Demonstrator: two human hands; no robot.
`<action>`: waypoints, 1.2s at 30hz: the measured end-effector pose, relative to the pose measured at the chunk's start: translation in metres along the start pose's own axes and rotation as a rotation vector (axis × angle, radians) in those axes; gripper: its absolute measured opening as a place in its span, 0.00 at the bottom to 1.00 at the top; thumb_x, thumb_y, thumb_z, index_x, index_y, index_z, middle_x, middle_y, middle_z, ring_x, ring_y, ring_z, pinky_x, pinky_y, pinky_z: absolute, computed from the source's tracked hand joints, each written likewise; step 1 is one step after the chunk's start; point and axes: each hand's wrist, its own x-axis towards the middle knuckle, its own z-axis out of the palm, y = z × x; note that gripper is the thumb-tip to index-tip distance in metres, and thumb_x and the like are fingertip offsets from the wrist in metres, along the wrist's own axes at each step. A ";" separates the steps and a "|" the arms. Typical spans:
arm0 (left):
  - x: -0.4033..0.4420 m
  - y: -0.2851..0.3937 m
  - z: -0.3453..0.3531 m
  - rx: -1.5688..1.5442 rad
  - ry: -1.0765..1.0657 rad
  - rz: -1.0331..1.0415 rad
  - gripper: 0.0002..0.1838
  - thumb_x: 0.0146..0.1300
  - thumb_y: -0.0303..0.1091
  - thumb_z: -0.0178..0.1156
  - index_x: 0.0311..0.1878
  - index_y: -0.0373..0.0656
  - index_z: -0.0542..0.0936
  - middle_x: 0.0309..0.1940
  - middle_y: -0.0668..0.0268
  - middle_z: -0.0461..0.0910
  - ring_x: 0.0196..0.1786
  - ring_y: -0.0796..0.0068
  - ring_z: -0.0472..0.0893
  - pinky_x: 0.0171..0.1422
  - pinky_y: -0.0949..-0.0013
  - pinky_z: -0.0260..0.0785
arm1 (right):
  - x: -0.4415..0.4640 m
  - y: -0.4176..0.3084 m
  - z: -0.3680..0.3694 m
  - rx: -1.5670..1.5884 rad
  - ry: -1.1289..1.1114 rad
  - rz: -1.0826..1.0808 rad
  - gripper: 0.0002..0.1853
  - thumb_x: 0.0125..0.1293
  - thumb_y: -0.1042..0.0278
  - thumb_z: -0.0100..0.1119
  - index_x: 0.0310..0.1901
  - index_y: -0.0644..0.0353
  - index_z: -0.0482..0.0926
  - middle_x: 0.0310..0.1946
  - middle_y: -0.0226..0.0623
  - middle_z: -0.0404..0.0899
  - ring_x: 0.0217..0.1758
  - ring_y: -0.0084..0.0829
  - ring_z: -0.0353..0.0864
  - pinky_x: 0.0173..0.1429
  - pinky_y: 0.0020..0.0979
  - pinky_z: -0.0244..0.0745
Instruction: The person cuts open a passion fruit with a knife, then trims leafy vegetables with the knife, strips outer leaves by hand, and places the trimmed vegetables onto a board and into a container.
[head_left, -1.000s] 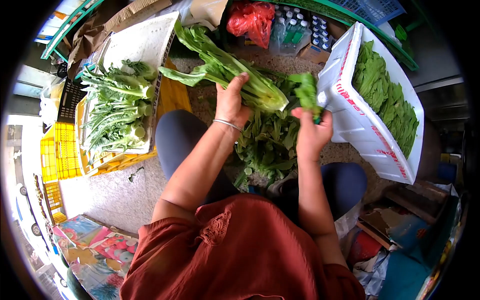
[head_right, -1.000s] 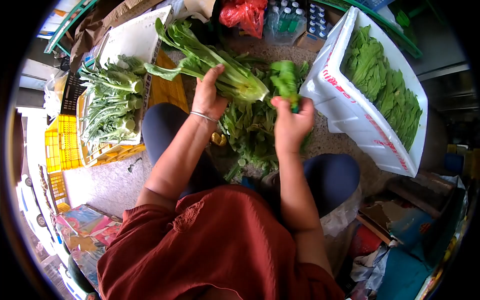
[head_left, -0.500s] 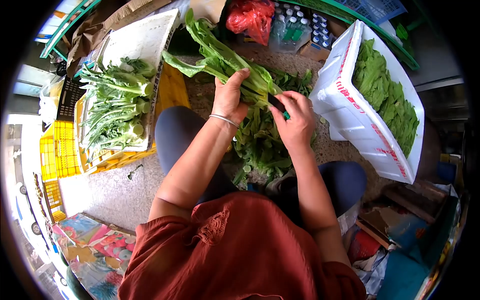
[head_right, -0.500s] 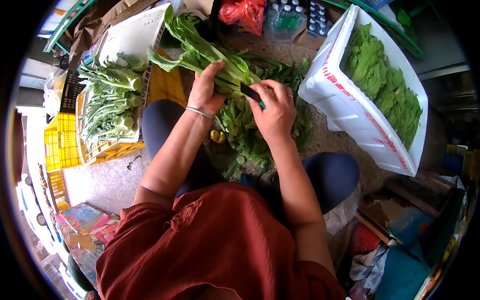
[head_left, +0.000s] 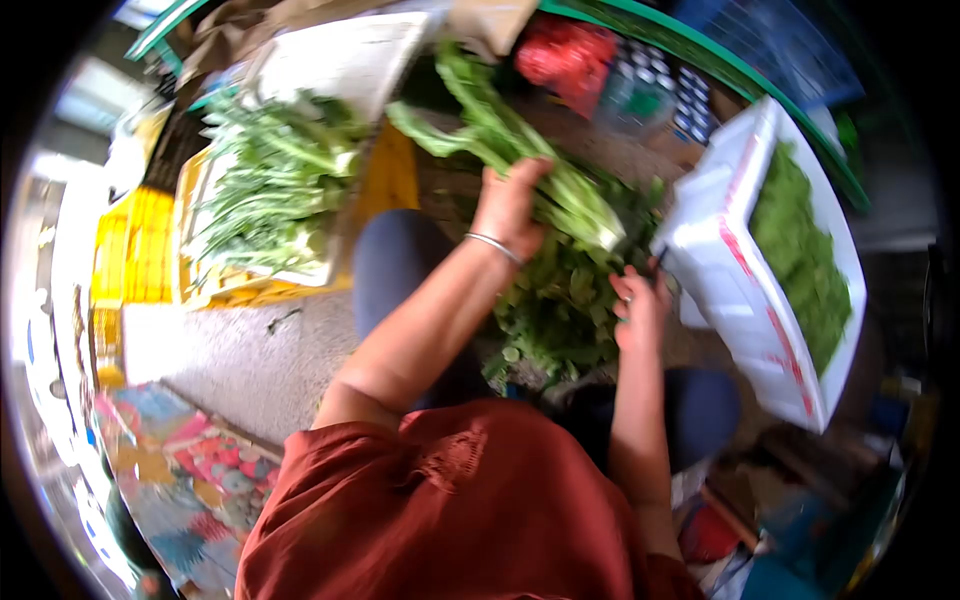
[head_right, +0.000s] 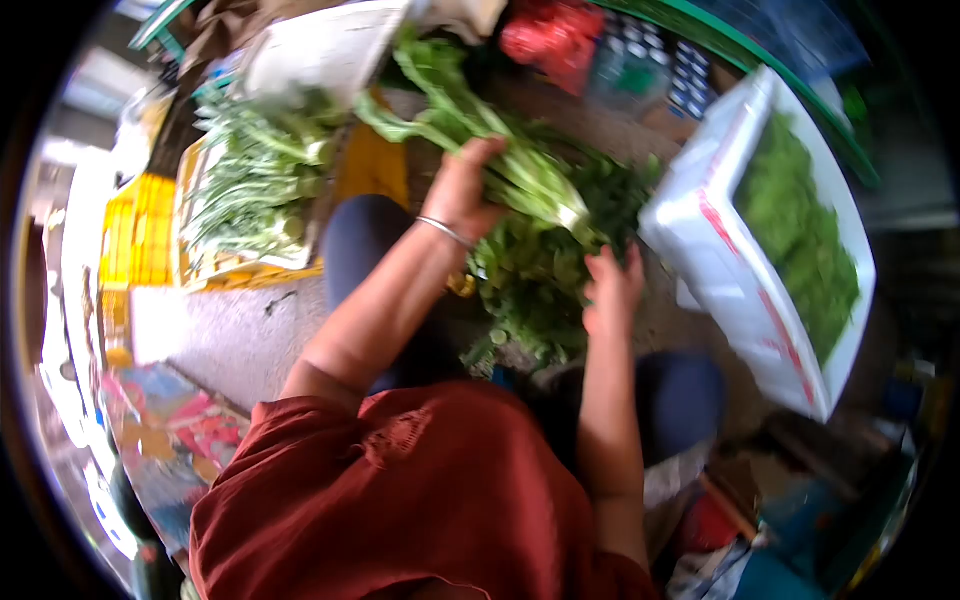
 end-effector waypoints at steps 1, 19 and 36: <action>-0.002 -0.001 0.003 0.000 0.031 0.010 0.13 0.53 0.31 0.57 0.42 0.42 0.70 0.35 0.61 0.75 0.41 0.63 0.76 0.49 0.50 0.70 | 0.000 -0.009 0.006 0.144 -0.193 0.075 0.23 0.59 0.67 0.49 0.57 0.57 0.62 0.44 0.43 0.74 0.43 0.38 0.79 0.16 0.18 0.56; 0.021 0.228 -0.054 1.748 -0.091 0.638 0.48 0.46 0.71 0.54 0.55 0.32 0.66 0.57 0.54 0.67 0.55 0.58 0.71 0.64 0.54 0.59 | 0.025 -0.077 0.215 0.290 -0.967 0.180 0.16 0.64 0.66 0.51 0.52 0.61 0.68 0.47 0.40 0.73 0.49 0.37 0.76 0.15 0.13 0.56; -0.011 0.264 -0.170 2.268 0.288 0.901 0.25 0.46 0.50 0.65 0.41 0.41 0.75 0.38 0.58 0.73 0.45 0.54 0.70 0.53 0.56 0.59 | 0.003 0.019 0.330 -0.706 -0.823 -0.948 0.16 0.53 0.72 0.52 0.45 0.53 0.79 0.35 0.46 0.79 0.38 0.42 0.80 0.43 0.36 0.73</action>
